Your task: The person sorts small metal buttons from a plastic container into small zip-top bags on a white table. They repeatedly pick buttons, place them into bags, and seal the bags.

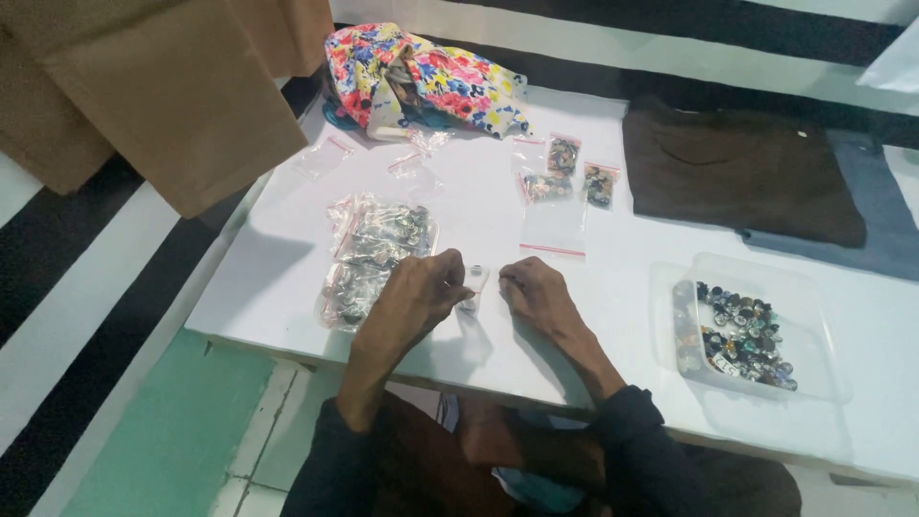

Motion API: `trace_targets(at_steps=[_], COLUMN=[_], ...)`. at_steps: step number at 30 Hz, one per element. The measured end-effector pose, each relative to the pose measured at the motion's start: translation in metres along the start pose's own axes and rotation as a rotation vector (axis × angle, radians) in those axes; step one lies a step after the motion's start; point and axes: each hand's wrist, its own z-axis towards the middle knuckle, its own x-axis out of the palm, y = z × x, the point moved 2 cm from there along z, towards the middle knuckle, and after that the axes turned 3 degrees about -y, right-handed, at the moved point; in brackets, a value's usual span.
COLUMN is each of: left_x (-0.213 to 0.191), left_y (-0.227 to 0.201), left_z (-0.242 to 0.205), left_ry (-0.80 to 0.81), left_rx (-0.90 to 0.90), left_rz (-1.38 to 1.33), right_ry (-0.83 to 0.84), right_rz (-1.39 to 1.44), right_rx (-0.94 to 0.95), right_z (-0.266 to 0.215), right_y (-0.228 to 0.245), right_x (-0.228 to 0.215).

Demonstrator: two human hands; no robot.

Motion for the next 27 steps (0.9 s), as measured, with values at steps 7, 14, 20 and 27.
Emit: trace_targets(at_steps=[7, 14, 20, 27], left_x=[0.005, 0.012, 0.005, 0.007], left_y=[-0.001, 0.001, -0.001, 0.003], left_z=[0.008, 0.014, 0.01, 0.005], left_ry=[0.002, 0.008, 0.025, 0.035], left_rx=[-0.019, -0.046, -0.089, -0.148], left_rz=[0.005, 0.01, 0.063, 0.203], right_ry=[-0.001, 0.077, -0.015, 0.141], right_rz=[0.367, 0.147, 0.114, -0.05], right_rx=[0.074, -0.12, -0.092, -0.083], right_z=[-0.002, 0.006, 0.016, 0.035], right_y=[0.109, 0.142, 0.121, 0.068], right_x=[-0.094, -0.092, -0.079, -0.012])
